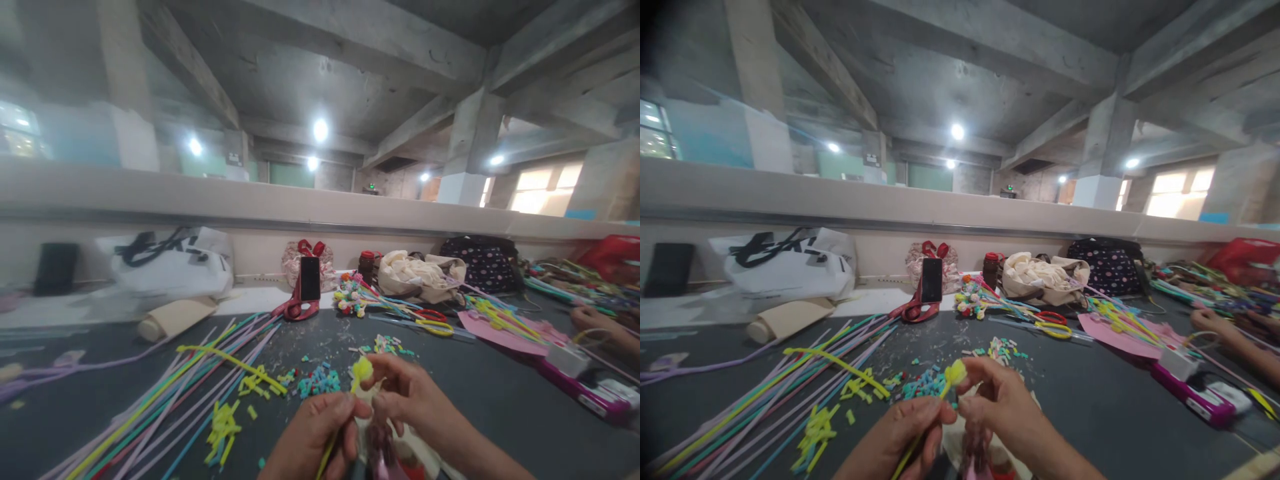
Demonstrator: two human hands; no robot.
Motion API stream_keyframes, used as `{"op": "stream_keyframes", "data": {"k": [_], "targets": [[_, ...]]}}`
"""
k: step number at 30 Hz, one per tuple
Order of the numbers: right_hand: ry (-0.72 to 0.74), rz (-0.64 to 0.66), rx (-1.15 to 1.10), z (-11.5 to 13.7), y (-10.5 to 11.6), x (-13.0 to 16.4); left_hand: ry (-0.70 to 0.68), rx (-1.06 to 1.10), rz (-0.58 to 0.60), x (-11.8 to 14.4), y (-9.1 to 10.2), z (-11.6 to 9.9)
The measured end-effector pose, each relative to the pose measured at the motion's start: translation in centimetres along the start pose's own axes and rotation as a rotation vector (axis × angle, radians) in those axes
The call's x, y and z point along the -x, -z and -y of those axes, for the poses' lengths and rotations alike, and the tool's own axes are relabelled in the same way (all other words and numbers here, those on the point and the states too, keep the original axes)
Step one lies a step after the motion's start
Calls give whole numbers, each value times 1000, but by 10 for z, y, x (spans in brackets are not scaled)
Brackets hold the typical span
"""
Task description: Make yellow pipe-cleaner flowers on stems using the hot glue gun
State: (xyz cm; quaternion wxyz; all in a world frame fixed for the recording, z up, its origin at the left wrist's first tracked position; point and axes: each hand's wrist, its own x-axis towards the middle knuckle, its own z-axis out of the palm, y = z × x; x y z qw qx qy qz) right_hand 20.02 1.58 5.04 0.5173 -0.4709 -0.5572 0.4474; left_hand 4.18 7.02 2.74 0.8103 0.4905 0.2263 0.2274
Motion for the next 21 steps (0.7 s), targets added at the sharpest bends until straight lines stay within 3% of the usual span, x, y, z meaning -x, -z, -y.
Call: {"op": "stream_keyframes", "data": {"k": [4, 9, 13, 16, 21], "targets": [[-91, -30, -148, -2, -14, -7, -50, 59, -65, 6, -4, -2], [-26, 5, -313, 6, -38, -15, -203, 41, -94, 9, -10, -3], [-48, 6, -444, 10, -53, -20, -210, -7, -207, 8, -12, -3], [-51, 0, -459, 9, -57, -24, -209, -138, -268, 9, -13, -7], [-13, -28, -432, 16, -51, -29, -342, -312, -419, 12, 3, -26]]}}
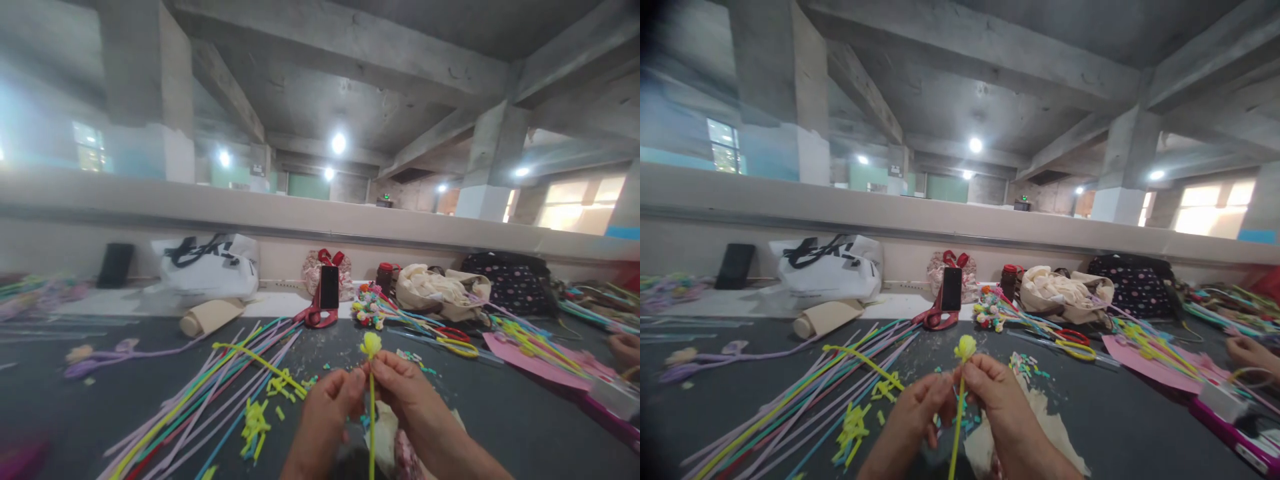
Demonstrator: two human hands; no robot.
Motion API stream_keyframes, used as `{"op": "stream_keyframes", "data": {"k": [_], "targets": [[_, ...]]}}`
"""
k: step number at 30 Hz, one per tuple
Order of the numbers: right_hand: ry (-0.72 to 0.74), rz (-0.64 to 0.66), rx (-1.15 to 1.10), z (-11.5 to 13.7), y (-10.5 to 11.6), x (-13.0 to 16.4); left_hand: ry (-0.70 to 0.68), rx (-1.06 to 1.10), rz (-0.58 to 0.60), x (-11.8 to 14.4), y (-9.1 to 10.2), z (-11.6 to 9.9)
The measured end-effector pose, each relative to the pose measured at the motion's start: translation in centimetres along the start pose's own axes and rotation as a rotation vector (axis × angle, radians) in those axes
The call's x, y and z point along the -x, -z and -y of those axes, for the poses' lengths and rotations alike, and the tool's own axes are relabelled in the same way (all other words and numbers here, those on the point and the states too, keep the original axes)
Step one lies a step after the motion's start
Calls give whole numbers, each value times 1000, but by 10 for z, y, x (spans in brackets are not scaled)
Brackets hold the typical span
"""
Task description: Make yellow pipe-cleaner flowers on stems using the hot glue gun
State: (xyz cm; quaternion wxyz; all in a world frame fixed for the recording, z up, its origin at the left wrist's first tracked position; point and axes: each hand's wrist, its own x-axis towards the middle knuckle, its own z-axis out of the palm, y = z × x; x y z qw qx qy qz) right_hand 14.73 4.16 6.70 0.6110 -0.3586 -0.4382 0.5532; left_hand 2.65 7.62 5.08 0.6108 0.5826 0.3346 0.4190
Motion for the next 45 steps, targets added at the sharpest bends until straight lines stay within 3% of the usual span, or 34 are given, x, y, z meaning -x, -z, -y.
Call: {"op": "stream_keyframes", "data": {"k": [2, 6, 10, 35, 45], "targets": [[-32, 19, -29, 5, 0, 1, 13, 127, -18, -5, 10, -4], [-106, 135, -147, 2, -6, 8, 4, 480, 193, -3, 18, -10], [-174, 213, -231, -11, -12, 10, -15, 562, 304, 6, 17, -16], [-266, 255, -320, -27, 0, 11, 10, 476, 160, 11, 10, -20], [-252, 258, -315, -29, 3, 9, 29, 465, 180, 10, 12, -17]]}}
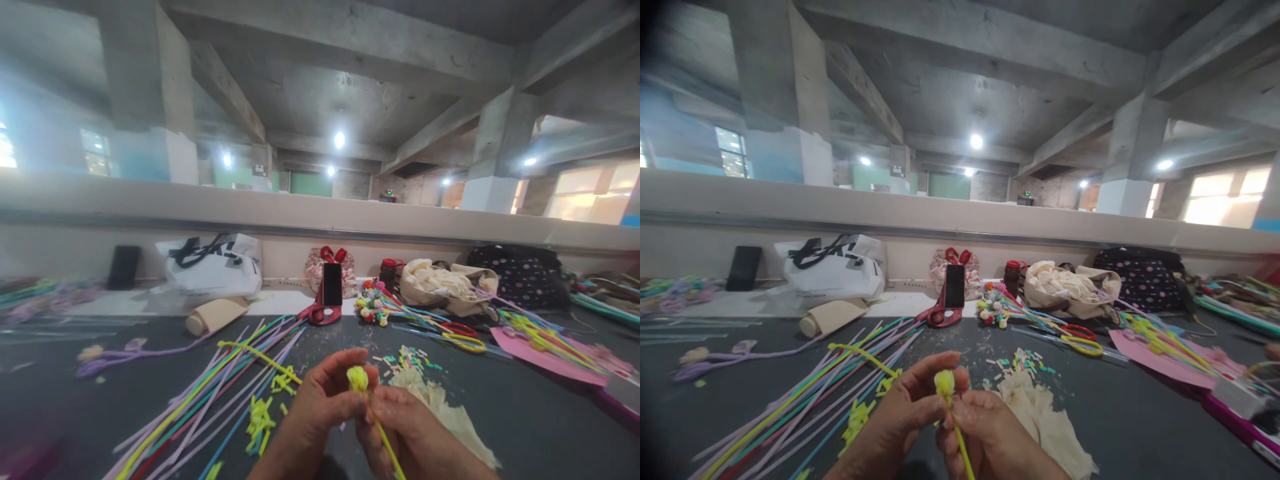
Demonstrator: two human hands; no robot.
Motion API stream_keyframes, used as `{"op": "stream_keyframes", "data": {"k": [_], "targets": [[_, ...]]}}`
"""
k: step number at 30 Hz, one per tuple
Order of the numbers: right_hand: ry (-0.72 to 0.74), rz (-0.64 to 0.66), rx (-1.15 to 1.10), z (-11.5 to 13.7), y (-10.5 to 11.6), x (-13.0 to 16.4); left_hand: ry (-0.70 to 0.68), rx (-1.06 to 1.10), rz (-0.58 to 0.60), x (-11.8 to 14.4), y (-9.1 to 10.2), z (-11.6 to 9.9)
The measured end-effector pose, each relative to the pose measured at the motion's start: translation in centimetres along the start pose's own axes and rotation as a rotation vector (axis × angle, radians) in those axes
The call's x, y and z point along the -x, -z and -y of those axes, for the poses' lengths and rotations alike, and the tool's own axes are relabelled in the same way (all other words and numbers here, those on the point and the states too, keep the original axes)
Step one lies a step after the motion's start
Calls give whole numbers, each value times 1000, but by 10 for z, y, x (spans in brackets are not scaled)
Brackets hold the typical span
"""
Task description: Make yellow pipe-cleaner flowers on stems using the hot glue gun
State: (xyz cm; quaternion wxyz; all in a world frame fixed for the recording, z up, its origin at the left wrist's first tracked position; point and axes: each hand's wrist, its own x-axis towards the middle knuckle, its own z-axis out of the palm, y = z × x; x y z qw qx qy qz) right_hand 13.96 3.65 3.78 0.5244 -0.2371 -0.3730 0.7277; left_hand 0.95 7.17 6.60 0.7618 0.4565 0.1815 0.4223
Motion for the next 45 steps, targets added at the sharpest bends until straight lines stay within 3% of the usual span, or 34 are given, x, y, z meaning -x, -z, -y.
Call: {"op": "stream_keyframes", "data": {"k": [4, 9, 12, 20, 22, 27, 45], "targets": [[99, -58, 85, 8, -3, 1, -19, 117, 49, -1, -1, 1], [283, -239, 345, 22, -6, 4, 69, -15, -166, -10, 6, 12], [341, -314, 469, 24, -3, 3, 120, -109, -152, -14, 7, 19], [325, -223, 513, 18, -4, -10, 205, -77, 40, -10, 3, 23], [319, -232, 526, 17, -4, -12, 181, -66, 23, -11, 3, 22], [283, -401, 549, 20, 2, -9, 151, -81, -17, -12, 6, 22], [311, -439, 516, 15, -3, -21, 9, -361, -216, -17, 5, 27]]}}
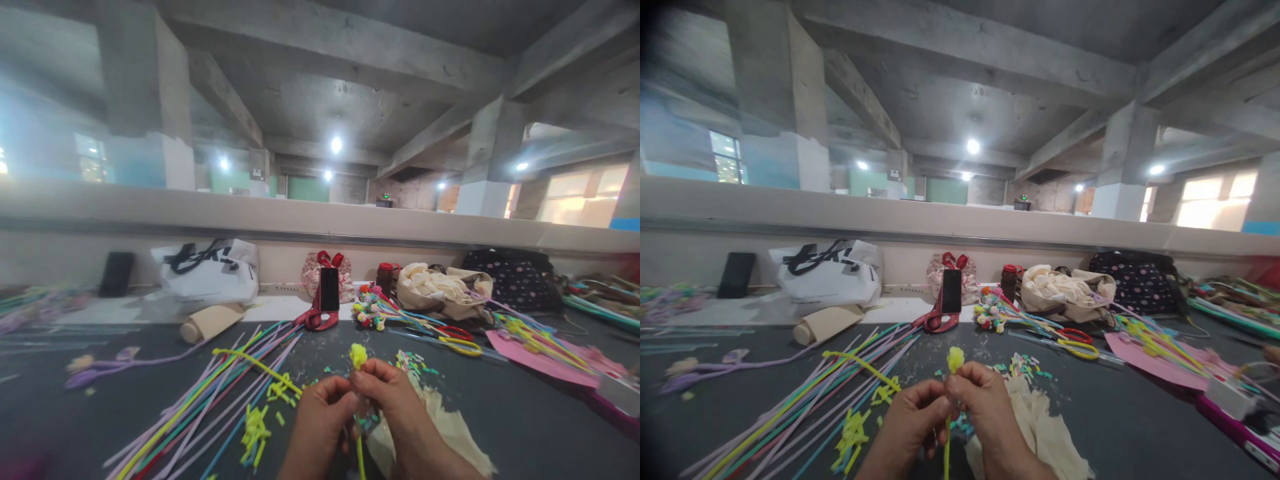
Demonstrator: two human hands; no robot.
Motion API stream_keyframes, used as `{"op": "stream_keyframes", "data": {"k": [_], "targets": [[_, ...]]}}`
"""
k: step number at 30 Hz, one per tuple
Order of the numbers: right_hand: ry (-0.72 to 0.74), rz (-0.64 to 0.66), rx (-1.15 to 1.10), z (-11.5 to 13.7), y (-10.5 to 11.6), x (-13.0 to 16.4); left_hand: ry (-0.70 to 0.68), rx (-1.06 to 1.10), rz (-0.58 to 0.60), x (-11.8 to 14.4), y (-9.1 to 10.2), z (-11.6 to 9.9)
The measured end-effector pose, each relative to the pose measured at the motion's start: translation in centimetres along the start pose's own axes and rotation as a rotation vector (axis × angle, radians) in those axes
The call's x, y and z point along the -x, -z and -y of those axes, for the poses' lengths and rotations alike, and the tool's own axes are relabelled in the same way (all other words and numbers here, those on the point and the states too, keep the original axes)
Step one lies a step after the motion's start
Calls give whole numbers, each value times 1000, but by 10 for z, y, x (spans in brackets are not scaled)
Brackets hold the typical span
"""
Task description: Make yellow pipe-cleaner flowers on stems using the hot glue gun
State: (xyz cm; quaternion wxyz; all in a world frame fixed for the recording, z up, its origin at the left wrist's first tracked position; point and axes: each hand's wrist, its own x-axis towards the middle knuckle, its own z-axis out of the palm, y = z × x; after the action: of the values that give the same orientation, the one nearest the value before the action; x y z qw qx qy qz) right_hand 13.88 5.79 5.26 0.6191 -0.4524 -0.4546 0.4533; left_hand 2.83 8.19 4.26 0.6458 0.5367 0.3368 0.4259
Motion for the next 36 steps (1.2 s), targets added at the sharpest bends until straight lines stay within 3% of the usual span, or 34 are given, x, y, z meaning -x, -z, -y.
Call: {"op": "stream_keyframes", "data": {"k": [8, 15, 22, 30, 36], "targets": [[-36, 93, 109, 7, 12, 2, 4, 24, -2, -4, 1, 1], [-124, 57, 171, 10, 46, 12, 76, 184, 72, -2, 4, 0], [-41, -40, 287, 20, 60, 23, 179, 323, 116, 0, 4, -4], [-59, 78, 409, 8, 62, 22, 266, 395, 108, 0, 4, -4], [20, 169, 507, 7, 66, 19, 310, 447, 128, 2, 4, -7]]}}
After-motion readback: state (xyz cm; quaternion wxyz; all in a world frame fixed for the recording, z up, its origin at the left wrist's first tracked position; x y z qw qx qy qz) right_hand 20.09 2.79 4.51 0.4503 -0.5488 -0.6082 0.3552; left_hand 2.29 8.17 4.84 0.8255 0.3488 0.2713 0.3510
